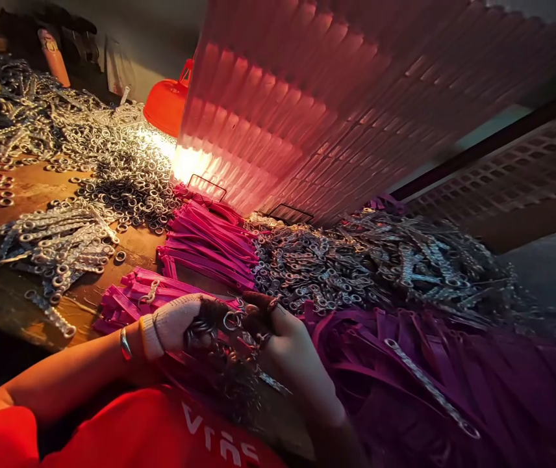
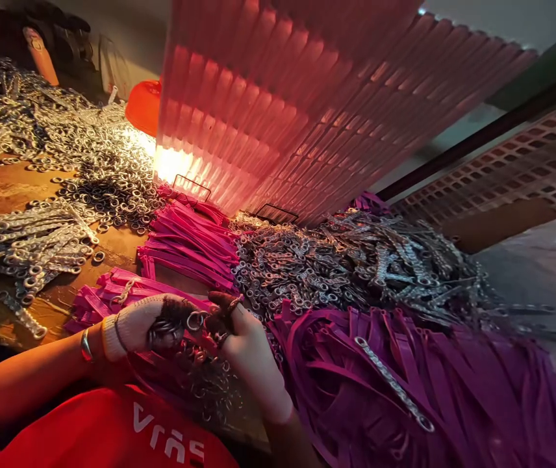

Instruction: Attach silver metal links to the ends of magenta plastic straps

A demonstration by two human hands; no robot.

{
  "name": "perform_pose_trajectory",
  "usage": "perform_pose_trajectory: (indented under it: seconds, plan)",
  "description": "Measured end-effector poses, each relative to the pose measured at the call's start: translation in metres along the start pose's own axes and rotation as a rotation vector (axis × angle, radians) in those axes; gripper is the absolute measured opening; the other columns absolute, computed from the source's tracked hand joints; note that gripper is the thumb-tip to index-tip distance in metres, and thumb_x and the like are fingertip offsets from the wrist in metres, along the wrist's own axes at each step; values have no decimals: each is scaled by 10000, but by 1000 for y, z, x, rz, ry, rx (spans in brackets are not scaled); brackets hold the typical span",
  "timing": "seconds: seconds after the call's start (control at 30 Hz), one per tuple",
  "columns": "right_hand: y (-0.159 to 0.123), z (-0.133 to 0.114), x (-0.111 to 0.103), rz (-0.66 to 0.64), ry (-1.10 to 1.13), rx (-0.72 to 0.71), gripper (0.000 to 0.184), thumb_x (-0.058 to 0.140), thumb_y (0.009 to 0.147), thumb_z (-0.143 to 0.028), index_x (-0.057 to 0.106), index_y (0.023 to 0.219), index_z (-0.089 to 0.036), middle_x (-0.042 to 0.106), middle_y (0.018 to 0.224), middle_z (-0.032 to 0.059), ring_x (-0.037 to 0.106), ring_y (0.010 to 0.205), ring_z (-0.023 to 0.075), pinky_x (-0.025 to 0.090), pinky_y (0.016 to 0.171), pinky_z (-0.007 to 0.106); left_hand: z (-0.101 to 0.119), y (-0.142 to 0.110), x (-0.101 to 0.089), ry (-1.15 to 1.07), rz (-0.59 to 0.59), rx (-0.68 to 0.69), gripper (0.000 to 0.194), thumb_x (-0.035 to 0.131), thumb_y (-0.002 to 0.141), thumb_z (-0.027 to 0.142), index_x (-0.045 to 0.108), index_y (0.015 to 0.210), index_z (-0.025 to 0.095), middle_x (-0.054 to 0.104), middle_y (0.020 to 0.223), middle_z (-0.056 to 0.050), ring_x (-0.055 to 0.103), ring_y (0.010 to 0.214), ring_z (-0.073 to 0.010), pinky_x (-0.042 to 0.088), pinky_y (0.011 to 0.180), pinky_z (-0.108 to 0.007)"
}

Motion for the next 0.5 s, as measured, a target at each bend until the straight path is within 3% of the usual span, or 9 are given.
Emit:
perform_pose_trajectory:
  seconds: [0.1,0.27,0.4,0.5]
  plan:
    - [1,3,6,-26,91,52,415,614,843,-434,634,1163,-170,686,912,57,622,854,208,504,744,303,2,-2,-1,42,20,27,225,758,703,302,692,795,108,558,575,18,338,415,-38,247,402,-195]
    - [2,12,14,22,199,114,446,627,824,-476,630,1140,-161,694,922,65,630,819,205,508,695,297,-2,-4,-3,37,29,28,232,757,684,286,664,810,115,591,652,1,380,424,-37,233,397,-186]
    - [0,1,10,125,16,-11,383,639,798,-340,631,1149,-186,699,945,61,636,858,220,517,755,336,-2,-5,4,69,-24,50,233,756,687,293,652,792,112,544,590,8,431,456,-67,305,436,-204]
    - [-9,-25,10,181,-186,-188,342,593,789,-244,653,1125,-222,701,991,74,634,922,251,506,829,394,8,-4,-1,228,38,153,159,680,737,260,684,822,126,497,536,26,372,446,-67,265,434,-208]
Point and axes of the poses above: each hand's wrist, its own y-axis towards the middle knuckle, its own x-axis out of the palm, z = x × y, the point moved 10 cm from there along y, towards the middle knuckle
